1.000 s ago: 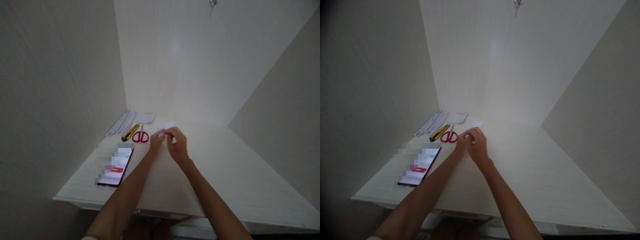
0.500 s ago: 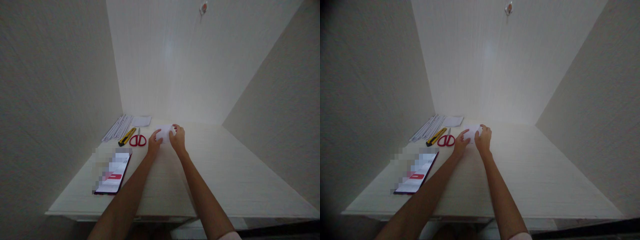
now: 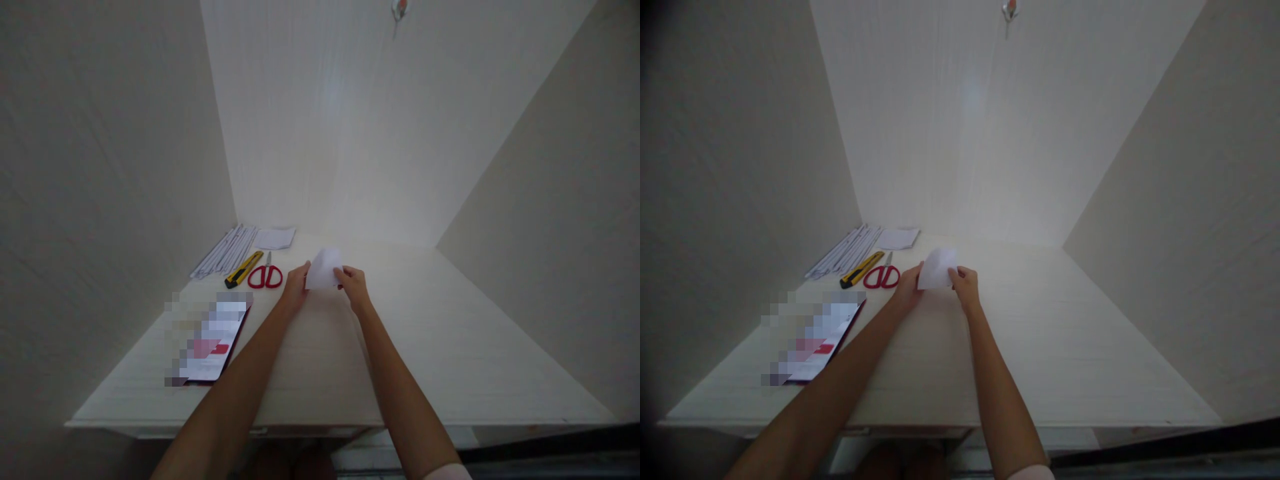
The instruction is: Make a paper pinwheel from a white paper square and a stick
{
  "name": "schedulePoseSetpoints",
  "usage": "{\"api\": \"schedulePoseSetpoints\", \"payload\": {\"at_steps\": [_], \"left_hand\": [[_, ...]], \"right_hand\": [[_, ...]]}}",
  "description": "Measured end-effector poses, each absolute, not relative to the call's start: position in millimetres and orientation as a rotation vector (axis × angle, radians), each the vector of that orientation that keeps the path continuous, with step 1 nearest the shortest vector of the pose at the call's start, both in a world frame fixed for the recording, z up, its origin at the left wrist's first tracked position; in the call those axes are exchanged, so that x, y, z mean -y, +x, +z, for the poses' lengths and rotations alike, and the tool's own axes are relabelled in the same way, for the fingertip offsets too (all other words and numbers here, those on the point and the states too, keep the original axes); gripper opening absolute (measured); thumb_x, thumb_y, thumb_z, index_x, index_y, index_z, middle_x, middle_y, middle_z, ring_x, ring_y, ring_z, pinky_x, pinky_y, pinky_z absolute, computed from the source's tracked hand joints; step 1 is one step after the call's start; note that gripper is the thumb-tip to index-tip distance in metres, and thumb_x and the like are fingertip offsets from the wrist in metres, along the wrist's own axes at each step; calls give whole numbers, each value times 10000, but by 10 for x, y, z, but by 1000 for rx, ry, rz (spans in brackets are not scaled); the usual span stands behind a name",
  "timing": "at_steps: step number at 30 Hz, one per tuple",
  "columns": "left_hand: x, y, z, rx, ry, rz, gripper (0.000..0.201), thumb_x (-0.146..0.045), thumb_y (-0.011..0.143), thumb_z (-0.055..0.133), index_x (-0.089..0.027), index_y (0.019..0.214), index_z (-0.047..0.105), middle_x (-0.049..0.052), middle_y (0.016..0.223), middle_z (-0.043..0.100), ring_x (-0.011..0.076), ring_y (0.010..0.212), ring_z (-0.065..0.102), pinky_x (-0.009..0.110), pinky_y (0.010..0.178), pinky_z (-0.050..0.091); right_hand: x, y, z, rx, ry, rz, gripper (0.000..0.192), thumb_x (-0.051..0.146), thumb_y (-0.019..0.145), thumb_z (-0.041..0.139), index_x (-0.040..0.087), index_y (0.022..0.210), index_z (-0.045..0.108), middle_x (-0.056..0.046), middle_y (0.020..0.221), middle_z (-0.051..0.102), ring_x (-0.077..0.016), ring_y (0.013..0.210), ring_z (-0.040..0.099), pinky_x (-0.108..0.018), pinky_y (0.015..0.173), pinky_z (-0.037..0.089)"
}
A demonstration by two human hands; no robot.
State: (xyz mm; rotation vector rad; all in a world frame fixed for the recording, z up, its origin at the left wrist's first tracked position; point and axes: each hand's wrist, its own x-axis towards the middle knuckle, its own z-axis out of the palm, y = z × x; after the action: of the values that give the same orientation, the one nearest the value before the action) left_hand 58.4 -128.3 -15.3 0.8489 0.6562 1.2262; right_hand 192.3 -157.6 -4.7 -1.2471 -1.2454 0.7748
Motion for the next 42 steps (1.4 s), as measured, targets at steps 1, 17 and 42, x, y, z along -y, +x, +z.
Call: {"api": "schedulePoseSetpoints", "payload": {"at_steps": [1,17,42], "left_hand": [[1287,583,-152,-661,865,1212,355,-388,613,626,-101,822,638,71,742,655,166,673,589,242,570,428],[1232,559,-272,-868,1337,1177,239,-239,570,643,-108,769,634,42,686,646,122,604,563,236,580,423],[1455,650,-103,-812,1731,955,170,-283,630,614,-128,659,675,24,561,618,105,490,496,213,492,360]], "right_hand": [[1580,1931,-47,1255,-1244,780,251,369,666,496,148,547,500,36,470,434,-72,417,380,-200,399,314],[1647,1992,122,1282,-1246,778,480,528,745,379,135,853,633,-78,793,637,-129,684,566,-238,595,428],[1692,2111,147,1203,-1198,769,414,515,683,506,137,709,673,-70,706,660,-151,630,573,-259,580,423]]}}
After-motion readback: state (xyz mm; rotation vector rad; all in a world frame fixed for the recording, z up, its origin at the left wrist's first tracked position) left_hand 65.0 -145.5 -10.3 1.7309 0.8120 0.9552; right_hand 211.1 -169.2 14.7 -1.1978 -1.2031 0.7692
